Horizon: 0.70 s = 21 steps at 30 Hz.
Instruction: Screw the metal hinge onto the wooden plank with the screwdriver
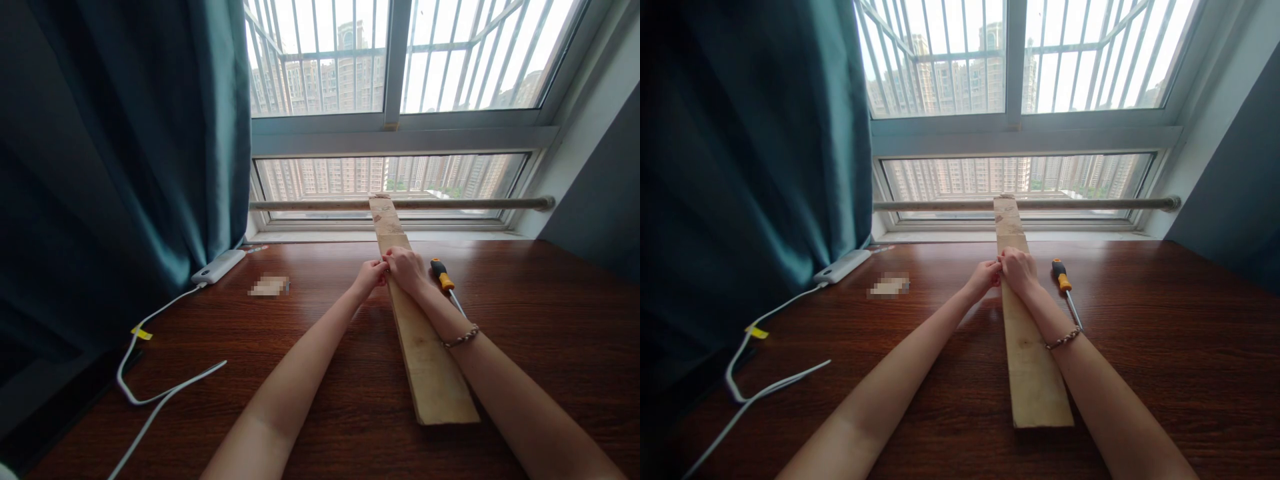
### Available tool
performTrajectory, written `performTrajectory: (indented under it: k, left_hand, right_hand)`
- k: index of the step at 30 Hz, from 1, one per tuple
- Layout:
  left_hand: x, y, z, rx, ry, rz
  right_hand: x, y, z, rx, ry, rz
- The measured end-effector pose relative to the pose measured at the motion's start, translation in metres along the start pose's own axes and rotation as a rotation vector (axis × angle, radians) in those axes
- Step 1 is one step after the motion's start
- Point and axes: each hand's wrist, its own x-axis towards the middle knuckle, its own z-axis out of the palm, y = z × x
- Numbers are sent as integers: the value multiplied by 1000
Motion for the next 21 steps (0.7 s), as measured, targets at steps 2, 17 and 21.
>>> performTrajectory:
  k: [2, 17, 21]
  left_hand:
    - [0, 0, 0, -1, -2, 4]
    - [7, -4, -1, 55, 13, -7]
    - [8, -5, -1, 42, 20, -28]
  right_hand:
    - [0, -1, 1, -11, 4, -5]
    - [2, 0, 4, 48, 38, 27]
    - [1, -1, 7, 283, 127, -11]
